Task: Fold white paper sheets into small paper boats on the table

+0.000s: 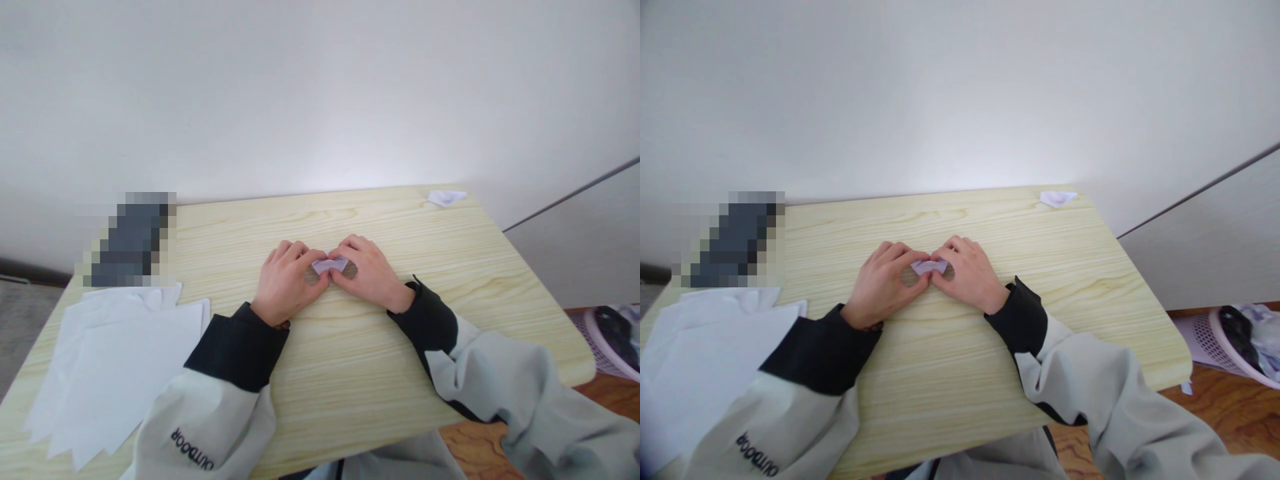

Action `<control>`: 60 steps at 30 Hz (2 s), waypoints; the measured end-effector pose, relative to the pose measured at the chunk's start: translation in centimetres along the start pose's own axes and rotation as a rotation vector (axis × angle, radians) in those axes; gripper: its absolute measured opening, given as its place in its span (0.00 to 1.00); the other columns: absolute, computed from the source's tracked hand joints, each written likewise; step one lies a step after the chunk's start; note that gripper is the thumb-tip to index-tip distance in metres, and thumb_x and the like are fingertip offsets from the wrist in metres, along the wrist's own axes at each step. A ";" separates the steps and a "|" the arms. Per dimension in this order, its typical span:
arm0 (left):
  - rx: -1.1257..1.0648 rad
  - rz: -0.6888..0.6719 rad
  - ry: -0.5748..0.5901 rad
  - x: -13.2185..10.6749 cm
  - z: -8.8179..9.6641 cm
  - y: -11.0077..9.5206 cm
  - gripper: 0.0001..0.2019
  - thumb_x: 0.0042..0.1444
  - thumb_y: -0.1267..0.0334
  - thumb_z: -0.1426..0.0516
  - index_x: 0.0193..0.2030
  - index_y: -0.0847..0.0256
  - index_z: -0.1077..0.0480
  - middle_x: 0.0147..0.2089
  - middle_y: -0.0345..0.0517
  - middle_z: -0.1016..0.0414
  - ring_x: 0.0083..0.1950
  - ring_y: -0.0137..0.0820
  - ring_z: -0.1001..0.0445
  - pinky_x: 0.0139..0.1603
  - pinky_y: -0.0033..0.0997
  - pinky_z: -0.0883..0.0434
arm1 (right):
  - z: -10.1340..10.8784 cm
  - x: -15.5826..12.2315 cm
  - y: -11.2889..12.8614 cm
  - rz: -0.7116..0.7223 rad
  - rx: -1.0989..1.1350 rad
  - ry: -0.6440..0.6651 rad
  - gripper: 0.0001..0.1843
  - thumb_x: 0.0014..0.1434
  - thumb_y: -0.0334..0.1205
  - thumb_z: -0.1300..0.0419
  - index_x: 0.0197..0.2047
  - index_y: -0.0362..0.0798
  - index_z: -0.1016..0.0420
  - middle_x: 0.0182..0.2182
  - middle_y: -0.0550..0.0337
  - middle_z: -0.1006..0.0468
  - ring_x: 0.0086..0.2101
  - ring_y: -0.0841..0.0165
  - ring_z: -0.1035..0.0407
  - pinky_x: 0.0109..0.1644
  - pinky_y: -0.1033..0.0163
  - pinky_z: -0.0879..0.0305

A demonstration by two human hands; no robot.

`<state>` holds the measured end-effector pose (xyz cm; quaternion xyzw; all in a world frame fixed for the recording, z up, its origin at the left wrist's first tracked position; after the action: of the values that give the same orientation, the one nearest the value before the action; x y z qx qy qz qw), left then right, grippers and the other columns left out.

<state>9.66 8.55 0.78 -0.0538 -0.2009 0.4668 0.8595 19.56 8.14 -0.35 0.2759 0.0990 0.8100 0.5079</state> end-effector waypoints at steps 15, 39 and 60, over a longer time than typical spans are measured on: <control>-0.029 0.015 0.017 0.0 -0.1 0.1 0.10 0.56 0.59 0.44 0.42 0.57 0.26 0.38 0.46 0.27 0.43 0.38 0.33 0.46 0.37 0.35 | 0.2 0.0 0.3 0.024 0.006 -0.008 0.10 0.56 0.40 0.42 0.40 0.48 0.24 0.38 0.56 0.27 0.40 0.64 0.33 0.47 0.59 0.37; -0.429 0.176 -0.078 -0.3 0.4 3.6 0.14 0.55 0.55 0.41 0.45 0.59 0.26 0.38 0.43 0.23 0.35 0.30 0.29 0.39 0.29 0.31 | 1.8 -0.1 -2.0 0.000 0.335 -0.059 0.12 0.58 0.41 0.40 0.45 0.48 0.25 0.41 0.54 0.25 0.36 0.69 0.28 0.41 0.63 0.28; -0.543 0.394 -0.233 -1.1 1.4 5.8 0.12 0.51 0.53 0.39 0.37 0.58 0.22 0.37 0.41 0.19 0.32 0.28 0.26 0.34 0.26 0.30 | 3.1 -0.3 -4.1 -0.158 0.352 -0.172 0.08 0.58 0.43 0.39 0.39 0.52 0.19 0.37 0.61 0.17 0.38 0.65 0.23 0.42 0.62 0.27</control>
<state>4.00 10.76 0.13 -0.2644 -0.4000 0.5564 0.6786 24.52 9.38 0.32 0.4200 0.2163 0.7113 0.5205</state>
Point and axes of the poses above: each hand's wrist, its own x-axis towards the middle knuckle, its own z-axis out of the back of the hand, y = z × x, the point moved 10 cm from there along x, towards the middle knuckle
